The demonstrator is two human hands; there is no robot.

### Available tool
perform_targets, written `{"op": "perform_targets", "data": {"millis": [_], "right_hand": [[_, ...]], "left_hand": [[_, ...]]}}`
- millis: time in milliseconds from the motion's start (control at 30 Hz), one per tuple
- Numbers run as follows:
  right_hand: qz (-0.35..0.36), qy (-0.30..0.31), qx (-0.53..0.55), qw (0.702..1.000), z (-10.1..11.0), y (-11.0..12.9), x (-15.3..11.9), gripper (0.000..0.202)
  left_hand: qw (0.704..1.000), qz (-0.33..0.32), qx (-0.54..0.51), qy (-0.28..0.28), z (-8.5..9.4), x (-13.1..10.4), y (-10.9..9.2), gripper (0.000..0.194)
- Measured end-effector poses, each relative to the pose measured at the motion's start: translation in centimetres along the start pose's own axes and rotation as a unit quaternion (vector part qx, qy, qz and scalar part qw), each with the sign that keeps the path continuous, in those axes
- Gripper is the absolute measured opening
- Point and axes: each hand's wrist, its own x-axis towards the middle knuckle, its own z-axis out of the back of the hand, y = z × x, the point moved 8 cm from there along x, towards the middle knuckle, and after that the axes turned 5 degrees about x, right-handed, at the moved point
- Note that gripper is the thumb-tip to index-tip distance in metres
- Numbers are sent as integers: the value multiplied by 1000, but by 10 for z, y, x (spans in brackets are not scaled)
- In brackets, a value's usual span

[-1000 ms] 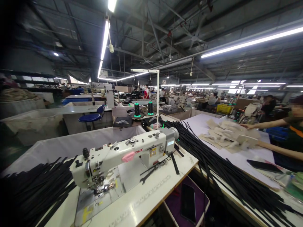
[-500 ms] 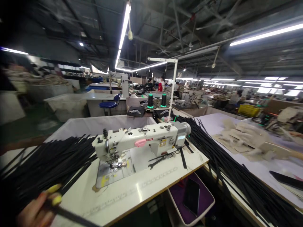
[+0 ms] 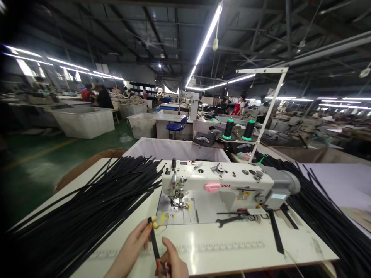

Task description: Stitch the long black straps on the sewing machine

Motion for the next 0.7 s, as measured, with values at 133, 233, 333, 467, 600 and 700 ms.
{"op": "perform_targets", "data": {"millis": [133,233,333,467,600,700], "right_hand": [[-25,-23,75,997,4,5,28,48],[-69,-39,111,991,11,6,48,40],[-89,-32,128,987,12,6,61,39],[-118,-16,141,983,7,2,64,39],[-112,-27,155,981,2,6,69,33],[-91,-31,169,981,-2,13,75,30]], "left_hand": [[964,-152,216,-27,13,33,-2,34],[909,-240,340,24,-11,41,-3,31],[869,-285,402,39,-28,47,-6,36],[850,-311,422,56,-37,54,-9,34],[842,-318,428,82,-41,55,-7,36],[836,-324,433,98,-46,55,-6,35]]}}
